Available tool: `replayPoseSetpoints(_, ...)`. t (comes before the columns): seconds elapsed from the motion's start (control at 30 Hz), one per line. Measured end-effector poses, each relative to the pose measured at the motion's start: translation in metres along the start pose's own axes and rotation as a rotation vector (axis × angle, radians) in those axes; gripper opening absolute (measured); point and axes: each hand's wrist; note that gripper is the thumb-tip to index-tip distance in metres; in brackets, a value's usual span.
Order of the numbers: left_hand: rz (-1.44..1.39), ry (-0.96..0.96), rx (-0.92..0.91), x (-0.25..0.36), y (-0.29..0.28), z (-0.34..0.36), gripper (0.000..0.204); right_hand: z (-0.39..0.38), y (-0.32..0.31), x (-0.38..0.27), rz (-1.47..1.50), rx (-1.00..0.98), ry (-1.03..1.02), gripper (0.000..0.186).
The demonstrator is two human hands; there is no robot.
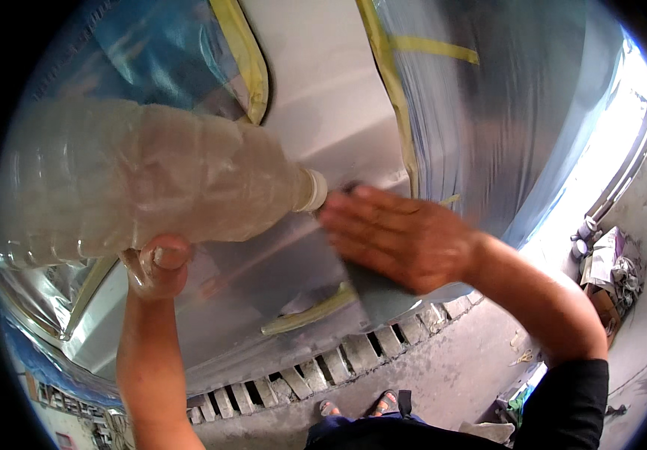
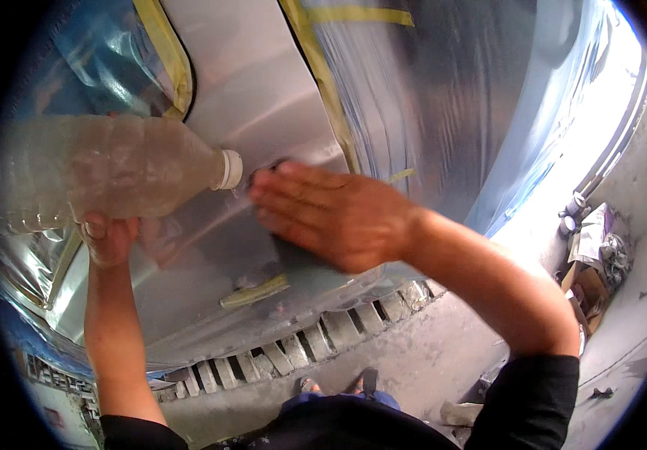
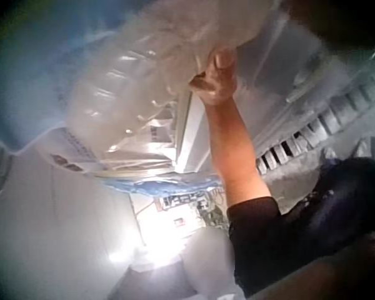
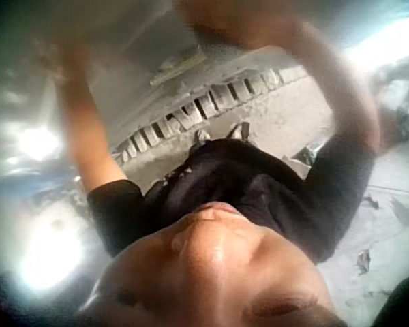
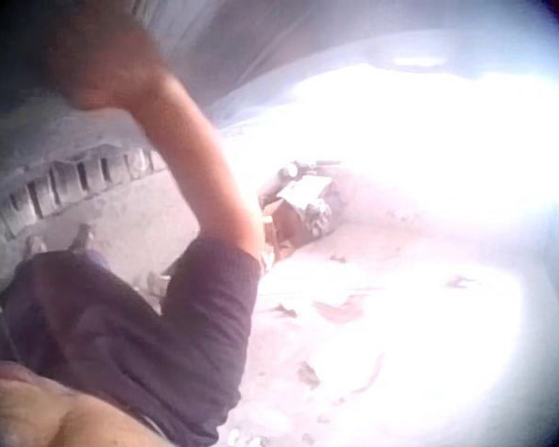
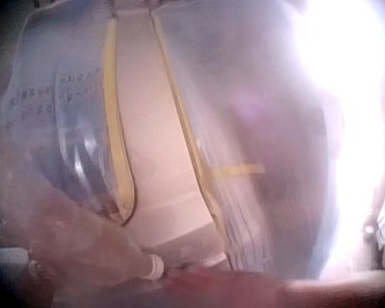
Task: The person sands a car door panel using a sanding block while holding a plastic bottle in the other hand. The person repeatedly pours liquid from the bottle onto the door surface to keep it wet during the sanding process.
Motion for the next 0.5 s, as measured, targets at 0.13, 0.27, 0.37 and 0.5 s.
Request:
replayPoseSetpoints(0.13, 0.034, 0.014, 0.006, 0.004, -0.006, 0.002, 0.066, -0.011, -0.016, 0.023, 0.072, -0.025, -0.028, 0.044)
replayPoseSetpoints(0.27, 0.048, 0.02, -0.007, 0.002, -0.003, 0.003, 0.063, -0.009, -0.024, 0.012, 0.027, -0.02, 0.001, 0.041)
replayPoseSetpoints(0.37, 0.061, 0.024, -0.01, 0.003, -0.003, 0.002, 0.061, 0.015, -0.018, 0.001, 0.1, 0.036, -0.036, 0.038)
replayPoseSetpoints(0.5, 0.084, 0.037, -0.012, 0.002, -0.005, 0.003, 0.058, -0.022, -0.026, 0.025, 0.009, -0.037, 0.014, 0.038)
Point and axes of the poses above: each hand's wrist, its own z-axis towards the middle knuckle, its own y-axis out of the palm, x = y × z, and after that the axes turned 10 degrees about -x, right-handed
